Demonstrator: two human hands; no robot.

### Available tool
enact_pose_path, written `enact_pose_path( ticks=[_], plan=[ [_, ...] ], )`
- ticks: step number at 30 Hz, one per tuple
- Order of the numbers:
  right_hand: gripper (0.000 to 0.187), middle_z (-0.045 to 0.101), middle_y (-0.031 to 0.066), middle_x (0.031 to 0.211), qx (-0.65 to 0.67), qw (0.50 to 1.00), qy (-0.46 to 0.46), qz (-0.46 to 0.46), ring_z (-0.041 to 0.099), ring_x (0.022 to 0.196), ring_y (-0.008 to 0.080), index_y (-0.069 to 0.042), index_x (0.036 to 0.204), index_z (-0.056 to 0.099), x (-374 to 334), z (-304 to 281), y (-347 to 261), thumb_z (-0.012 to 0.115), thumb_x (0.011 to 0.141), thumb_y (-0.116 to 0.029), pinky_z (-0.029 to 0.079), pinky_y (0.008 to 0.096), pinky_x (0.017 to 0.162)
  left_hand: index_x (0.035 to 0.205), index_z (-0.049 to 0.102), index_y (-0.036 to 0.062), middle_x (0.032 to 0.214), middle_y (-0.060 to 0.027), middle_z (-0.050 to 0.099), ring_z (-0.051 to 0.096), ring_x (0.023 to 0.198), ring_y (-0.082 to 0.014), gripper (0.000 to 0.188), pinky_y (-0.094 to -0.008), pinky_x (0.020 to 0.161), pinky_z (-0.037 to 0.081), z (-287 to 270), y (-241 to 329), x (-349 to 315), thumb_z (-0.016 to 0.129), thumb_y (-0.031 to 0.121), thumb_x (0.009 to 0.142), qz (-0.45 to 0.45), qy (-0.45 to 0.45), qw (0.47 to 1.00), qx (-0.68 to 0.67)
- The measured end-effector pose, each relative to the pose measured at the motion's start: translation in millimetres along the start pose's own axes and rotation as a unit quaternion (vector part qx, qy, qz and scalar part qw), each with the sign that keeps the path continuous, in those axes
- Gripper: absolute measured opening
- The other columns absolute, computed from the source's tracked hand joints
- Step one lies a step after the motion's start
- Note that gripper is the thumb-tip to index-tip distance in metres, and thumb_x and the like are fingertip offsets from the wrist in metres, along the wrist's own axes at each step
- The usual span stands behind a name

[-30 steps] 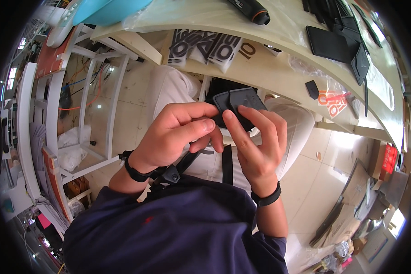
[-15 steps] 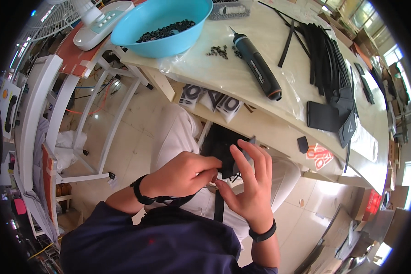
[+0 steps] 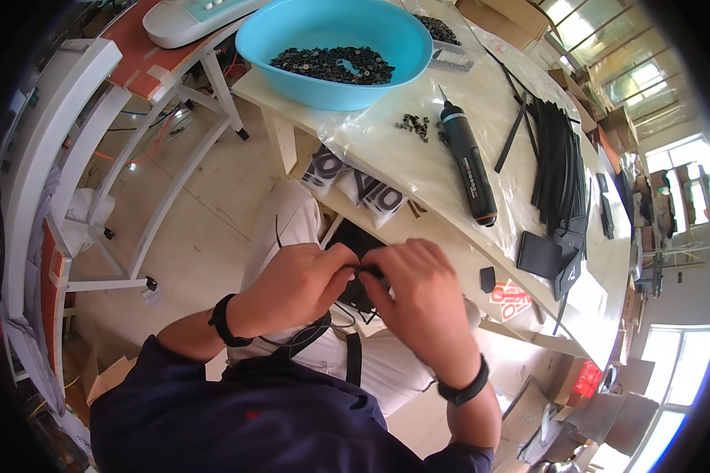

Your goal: Assembling small black plastic components and using an electric screwdriver.

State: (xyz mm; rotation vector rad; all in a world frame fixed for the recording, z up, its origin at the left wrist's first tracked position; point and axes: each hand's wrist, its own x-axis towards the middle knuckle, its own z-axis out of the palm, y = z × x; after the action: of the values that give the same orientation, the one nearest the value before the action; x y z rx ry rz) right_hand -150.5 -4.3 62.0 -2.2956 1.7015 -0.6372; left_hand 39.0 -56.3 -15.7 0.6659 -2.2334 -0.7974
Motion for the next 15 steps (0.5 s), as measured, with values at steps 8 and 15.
enact_pose_path(
  ticks=[8, 15],
  plan=[
    [0.011, 0.069, 0.0099, 0.094, -0.242, 0.956, 0.128, 0.103, 0.069, 0.085, 0.0309, -0.008, 0.094, 0.069, 104, -29, 61, 0.063, 0.093, -0.017, 0.053, 0.0417, 0.073, 0.096, 0.066, 0.0044, 0.080, -0.0055, 0.068, 0.064, 0.072, -0.0249, 0.021, -0.0357, 0.068, 0.047, -26, -25, 6, 0.072, -0.002, 0.076, 0.078, 0.083, 0.989, 0.097],
    [0.016, 0.071, 0.0132, 0.094, -0.293, 0.941, 0.056, 0.163, 0.069, 0.088, 0.0354, -0.008, 0.093, 0.070, 118, -7, 73, 0.063, 0.092, -0.022, 0.053, 0.0452, 0.075, 0.098, 0.069, 0.0042, 0.087, -0.0030, 0.069, 0.062, 0.077, -0.0214, 0.027, -0.0348, 0.073, 0.047, -41, -34, -9, 0.072, -0.003, 0.072, 0.096, 0.116, 0.981, 0.121]
  ],
)
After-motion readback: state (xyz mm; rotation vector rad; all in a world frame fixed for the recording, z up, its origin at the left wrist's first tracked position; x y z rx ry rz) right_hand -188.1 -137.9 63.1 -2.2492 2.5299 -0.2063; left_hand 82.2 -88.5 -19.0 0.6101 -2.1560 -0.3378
